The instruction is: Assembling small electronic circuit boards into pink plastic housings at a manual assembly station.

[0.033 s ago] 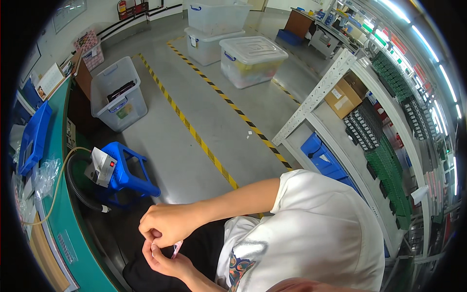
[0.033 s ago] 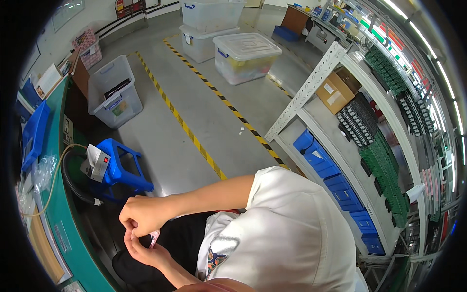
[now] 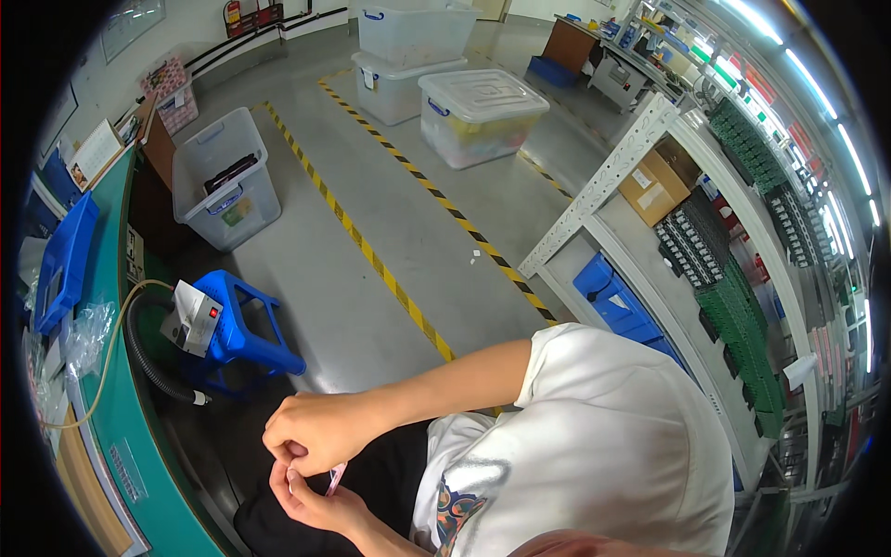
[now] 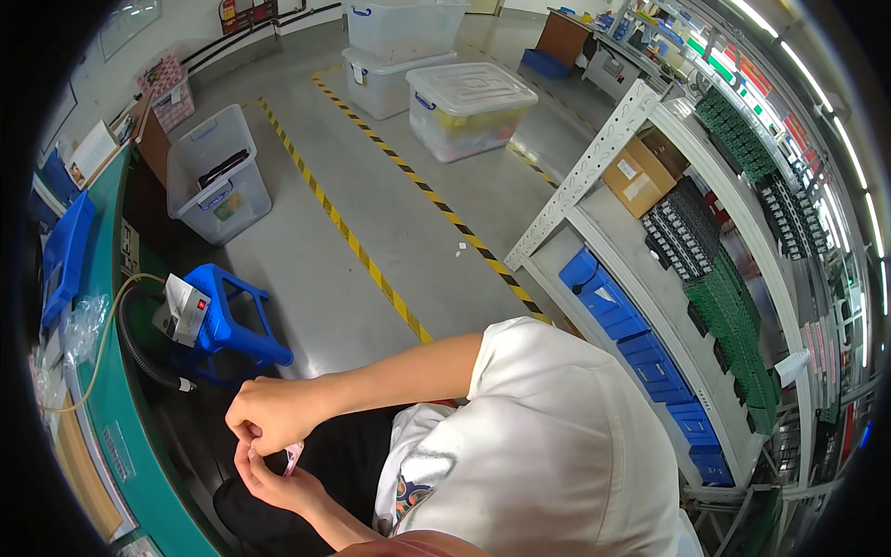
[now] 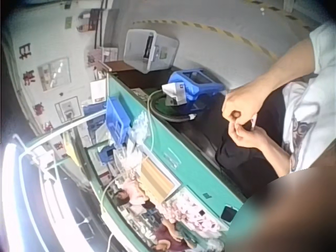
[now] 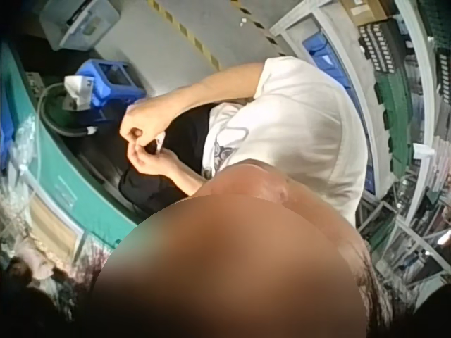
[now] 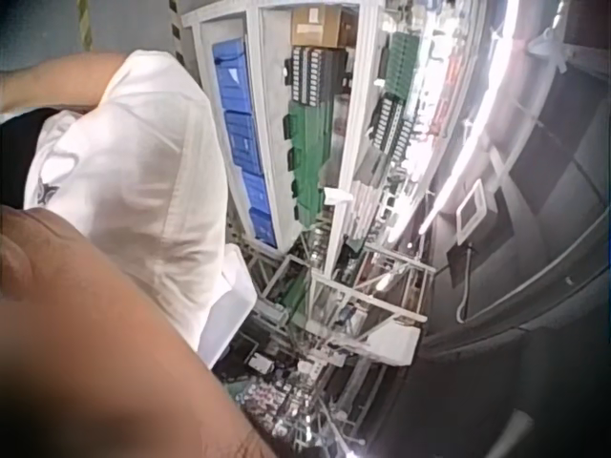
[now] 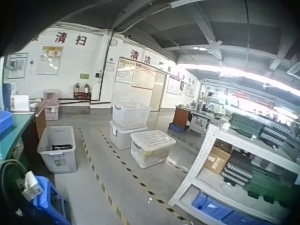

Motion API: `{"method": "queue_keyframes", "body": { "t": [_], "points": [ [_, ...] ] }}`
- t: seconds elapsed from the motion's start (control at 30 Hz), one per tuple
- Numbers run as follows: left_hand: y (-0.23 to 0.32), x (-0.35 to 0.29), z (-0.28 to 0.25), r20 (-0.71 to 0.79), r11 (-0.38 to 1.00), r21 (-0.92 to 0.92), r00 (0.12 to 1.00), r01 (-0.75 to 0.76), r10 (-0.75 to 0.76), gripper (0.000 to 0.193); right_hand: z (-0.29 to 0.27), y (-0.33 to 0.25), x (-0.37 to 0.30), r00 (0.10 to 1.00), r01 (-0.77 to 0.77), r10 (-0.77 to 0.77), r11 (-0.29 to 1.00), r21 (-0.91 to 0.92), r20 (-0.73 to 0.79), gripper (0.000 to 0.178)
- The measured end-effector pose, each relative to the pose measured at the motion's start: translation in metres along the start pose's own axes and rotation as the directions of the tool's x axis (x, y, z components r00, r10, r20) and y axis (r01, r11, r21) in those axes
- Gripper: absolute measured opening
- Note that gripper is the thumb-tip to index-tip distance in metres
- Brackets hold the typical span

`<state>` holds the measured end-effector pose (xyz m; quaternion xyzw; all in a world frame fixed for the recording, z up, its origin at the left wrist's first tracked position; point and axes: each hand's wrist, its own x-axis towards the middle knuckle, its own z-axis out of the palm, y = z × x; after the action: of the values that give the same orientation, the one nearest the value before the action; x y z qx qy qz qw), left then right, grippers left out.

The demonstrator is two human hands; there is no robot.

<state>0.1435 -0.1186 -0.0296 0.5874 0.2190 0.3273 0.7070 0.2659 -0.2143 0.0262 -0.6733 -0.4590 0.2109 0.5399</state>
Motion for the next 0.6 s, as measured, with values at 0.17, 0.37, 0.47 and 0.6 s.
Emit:
{"method": "queue_keyframes", "body": {
  "t": [0.17,0.37,0.47,0.6],
  "points": [
    [-0.003,-0.005,-0.031,-0.054,1.000,-0.014,0.999,0.000,-0.001,0.025,0.032,0.006,0.007,0.999,0.000,0.000,1.000,0.026,0.032,0.011],
    [-0.008,-0.020,-0.083,-0.161,0.987,-0.162,0.987,-0.024,-0.002,0.025,0.078,0.035,0.008,0.992,0.086,-0.101,0.982,0.170,0.081,0.014],
    [-0.003,-0.025,-0.122,-0.249,0.987,-0.144,0.968,-0.070,0.032,0.023,0.111,0.038,0.019,0.969,0.036,-0.094,0.969,0.245,0.230,0.015],
    [0.013,-0.048,-0.144,-0.383,0.989,-0.024,0.915,-0.145,0.125,0.017,0.138,0.019,0.017,0.901,-0.041,-0.099,0.950,0.310,0.423,0.015]
  ]
}}
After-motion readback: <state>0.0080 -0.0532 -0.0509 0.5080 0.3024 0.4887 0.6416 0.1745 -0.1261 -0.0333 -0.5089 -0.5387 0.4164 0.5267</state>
